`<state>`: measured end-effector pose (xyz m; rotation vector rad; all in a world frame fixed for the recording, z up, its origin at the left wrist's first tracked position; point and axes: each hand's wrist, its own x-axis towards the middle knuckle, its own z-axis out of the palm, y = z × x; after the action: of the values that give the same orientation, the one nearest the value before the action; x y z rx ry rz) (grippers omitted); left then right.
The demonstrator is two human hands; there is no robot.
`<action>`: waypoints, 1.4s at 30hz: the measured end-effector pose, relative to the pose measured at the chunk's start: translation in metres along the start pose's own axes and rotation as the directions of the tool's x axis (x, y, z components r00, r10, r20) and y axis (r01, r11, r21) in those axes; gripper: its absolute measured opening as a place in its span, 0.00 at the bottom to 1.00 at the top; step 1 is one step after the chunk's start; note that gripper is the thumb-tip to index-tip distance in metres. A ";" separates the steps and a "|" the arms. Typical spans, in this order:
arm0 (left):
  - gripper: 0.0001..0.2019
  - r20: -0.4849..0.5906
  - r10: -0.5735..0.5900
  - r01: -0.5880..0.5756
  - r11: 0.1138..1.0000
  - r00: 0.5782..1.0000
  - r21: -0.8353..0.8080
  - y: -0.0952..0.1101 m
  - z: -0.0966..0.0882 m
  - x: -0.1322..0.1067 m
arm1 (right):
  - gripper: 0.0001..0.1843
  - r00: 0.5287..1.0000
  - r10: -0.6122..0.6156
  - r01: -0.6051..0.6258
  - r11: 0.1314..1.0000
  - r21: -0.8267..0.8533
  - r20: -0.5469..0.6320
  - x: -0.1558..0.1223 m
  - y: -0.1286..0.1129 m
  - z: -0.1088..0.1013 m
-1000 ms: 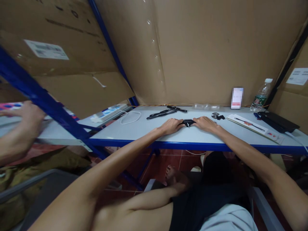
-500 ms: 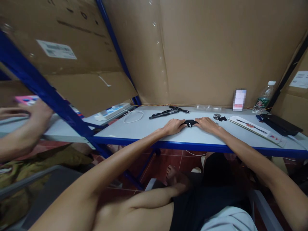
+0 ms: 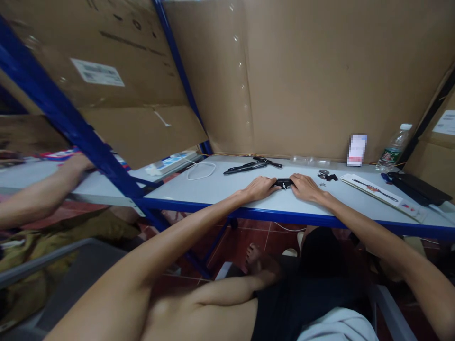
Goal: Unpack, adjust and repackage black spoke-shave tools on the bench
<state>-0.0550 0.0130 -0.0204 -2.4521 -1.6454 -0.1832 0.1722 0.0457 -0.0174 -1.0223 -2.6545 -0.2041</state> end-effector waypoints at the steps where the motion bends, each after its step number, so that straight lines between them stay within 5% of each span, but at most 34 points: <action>1: 0.25 0.004 0.007 -0.007 1.000 1.000 0.007 0.000 -0.001 0.000 | 0.14 1.000 0.005 -0.005 1.000 0.006 0.003 0.000 -0.001 0.000; 29: 0.26 -0.017 -0.069 0.069 0.998 0.997 -0.012 0.004 -0.002 -0.003 | 0.13 0.996 -0.084 0.084 0.996 -0.032 -0.009 0.001 0.002 -0.005; 34: 0.26 -0.045 -0.112 0.111 0.994 0.993 -0.022 0.009 -0.001 -0.004 | 0.15 0.976 0.049 -0.043 0.999 0.029 -0.214 0.006 0.003 -0.016; 42: 0.24 -0.046 -0.107 0.106 0.994 0.993 -0.028 0.009 -0.002 -0.006 | 0.14 0.983 0.118 -0.121 0.993 -0.013 -0.139 0.002 0.009 -0.021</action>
<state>-0.0493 0.0034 -0.0200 -2.3605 -1.7657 -0.2767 0.1814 0.0483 0.0032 -1.1279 -2.4632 -0.2673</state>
